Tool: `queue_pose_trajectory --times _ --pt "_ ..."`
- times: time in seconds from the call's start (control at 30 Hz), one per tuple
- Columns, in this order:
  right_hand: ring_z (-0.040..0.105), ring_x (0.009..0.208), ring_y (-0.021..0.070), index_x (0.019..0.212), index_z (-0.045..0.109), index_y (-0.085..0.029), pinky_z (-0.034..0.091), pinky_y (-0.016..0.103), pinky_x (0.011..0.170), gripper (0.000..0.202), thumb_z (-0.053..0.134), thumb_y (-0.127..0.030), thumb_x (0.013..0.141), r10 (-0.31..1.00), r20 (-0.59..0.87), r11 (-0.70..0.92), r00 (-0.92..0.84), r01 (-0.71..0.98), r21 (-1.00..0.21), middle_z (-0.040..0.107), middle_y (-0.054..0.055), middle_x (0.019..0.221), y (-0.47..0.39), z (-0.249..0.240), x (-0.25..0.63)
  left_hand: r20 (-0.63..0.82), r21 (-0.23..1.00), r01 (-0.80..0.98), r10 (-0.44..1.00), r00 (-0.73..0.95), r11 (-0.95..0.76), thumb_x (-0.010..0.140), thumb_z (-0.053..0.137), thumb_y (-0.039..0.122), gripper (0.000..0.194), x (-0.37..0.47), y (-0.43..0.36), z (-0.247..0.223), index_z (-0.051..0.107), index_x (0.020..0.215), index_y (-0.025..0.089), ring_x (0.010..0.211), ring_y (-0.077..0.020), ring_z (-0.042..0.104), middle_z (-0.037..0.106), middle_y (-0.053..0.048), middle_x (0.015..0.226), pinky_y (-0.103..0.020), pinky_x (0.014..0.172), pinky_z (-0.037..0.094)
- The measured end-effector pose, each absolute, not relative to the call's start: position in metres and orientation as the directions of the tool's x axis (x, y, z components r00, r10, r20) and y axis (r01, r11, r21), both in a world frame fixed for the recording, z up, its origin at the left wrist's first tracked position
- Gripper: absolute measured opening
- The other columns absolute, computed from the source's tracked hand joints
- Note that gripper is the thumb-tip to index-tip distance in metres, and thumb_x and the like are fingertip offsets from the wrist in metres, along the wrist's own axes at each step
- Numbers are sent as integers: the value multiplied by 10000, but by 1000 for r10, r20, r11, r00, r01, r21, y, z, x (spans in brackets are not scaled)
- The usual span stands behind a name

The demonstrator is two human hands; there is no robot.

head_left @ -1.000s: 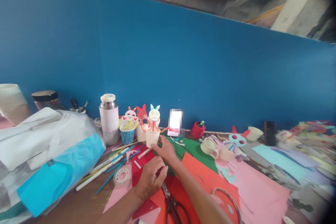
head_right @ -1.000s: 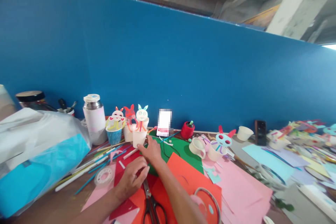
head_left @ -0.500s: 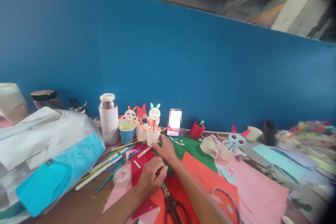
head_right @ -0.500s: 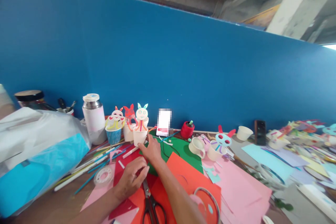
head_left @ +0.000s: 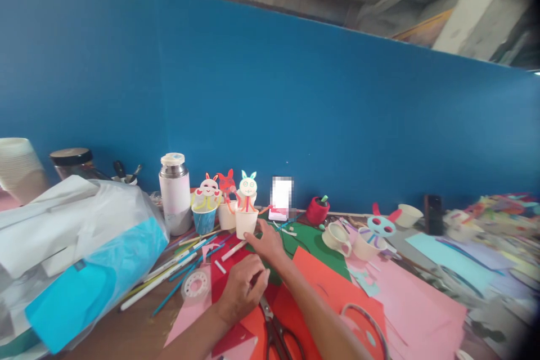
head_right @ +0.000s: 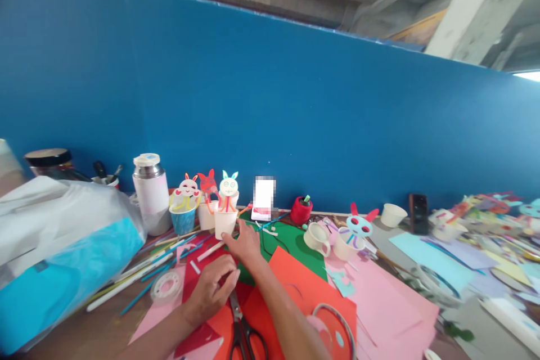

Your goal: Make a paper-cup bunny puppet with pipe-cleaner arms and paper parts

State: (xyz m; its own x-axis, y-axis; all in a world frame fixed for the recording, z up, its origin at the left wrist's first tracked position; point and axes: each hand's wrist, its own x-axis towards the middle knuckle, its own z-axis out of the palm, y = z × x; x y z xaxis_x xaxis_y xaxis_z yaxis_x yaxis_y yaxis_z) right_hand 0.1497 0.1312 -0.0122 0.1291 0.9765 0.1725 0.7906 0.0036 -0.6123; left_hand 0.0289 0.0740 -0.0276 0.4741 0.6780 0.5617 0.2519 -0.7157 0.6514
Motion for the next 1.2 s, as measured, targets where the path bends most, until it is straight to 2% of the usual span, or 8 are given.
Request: queue_pose_trajectory --times 0.67,1.2 --pt "522 997 274 1175 457 -193 375 365 792 524 543 -442 722 971 191 -10 146 817 -576 618 87 1008 131 -14 148 552 660 248 682 480 -709 835 390 184 232 30 75 -29 405 603 185 599 -120 413 436 -1 616 -257 573 330" --pt "546 969 246 1192 437 -174 382 329 781 551 554 -441 725 961 225 11 162 787 -616 614 91 1041 134 -19 146 551 664 248 686 475 -705 822 417 171 216 30 76 -30 413 606 179 600 -117 428 455 -3 619 -247 577 331"
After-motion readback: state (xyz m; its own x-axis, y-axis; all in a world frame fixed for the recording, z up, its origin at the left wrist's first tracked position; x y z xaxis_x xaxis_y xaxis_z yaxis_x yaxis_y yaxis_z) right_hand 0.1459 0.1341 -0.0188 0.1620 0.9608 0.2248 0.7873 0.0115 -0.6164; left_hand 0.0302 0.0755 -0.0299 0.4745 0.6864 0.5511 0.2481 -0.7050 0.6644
